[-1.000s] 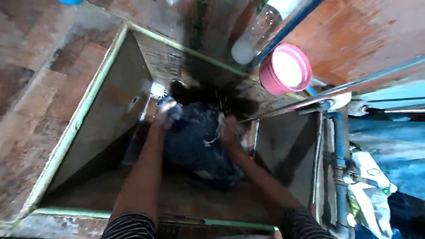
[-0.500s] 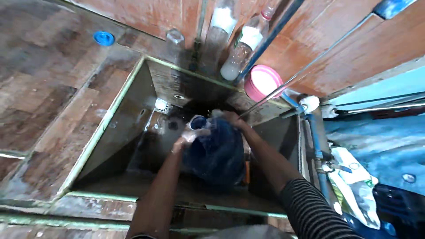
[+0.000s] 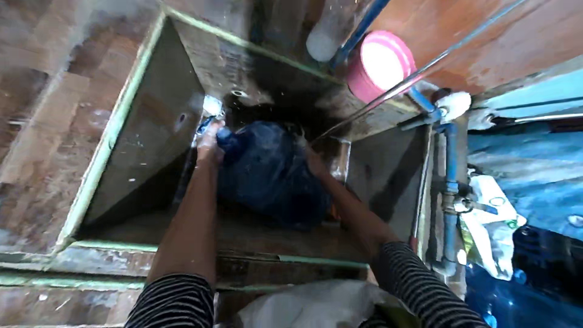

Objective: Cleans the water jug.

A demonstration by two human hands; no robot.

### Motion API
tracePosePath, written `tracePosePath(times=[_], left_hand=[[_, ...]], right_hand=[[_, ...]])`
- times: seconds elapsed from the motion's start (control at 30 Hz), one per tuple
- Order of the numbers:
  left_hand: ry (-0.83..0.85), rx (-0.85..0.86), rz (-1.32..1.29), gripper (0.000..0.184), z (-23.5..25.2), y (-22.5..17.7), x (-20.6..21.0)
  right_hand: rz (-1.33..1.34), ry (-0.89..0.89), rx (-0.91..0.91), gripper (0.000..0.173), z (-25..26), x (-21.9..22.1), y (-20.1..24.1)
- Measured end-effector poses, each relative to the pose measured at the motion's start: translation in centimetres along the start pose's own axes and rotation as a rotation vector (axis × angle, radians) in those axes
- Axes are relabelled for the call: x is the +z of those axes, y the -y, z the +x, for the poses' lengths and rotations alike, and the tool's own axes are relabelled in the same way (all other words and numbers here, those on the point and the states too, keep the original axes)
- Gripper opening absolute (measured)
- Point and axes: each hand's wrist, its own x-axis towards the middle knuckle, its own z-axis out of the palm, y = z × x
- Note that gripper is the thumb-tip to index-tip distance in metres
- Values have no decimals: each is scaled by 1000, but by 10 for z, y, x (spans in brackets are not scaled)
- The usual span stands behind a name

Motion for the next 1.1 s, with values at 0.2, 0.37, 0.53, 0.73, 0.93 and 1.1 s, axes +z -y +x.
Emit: tracePosePath(times=[0.2, 0.37, 0.53, 0.73, 0.93, 1.1], left_hand=[[-257, -21, 78, 37, 31, 7, -6], [320, 11, 113, 20, -4, -20, 30], [433, 3, 182, 36, -44, -50, 49], [248, 52, 186, 39, -30, -34, 50], [-183, -112, 242, 48, 28, 2, -3], [-336, -65, 115, 46, 45, 34, -27]], right_hand=[[-143, -251, -333, 54, -90, 59, -12], [-365, -128, -586, 38, 13, -5, 124], [-398, -92, -308, 25, 37, -42, 150], [-232, -71, -392, 27, 41, -31, 144], [-70, -182, -98, 46, -49, 25, -16], [-92, -94, -508, 43, -80, 62, 18]])
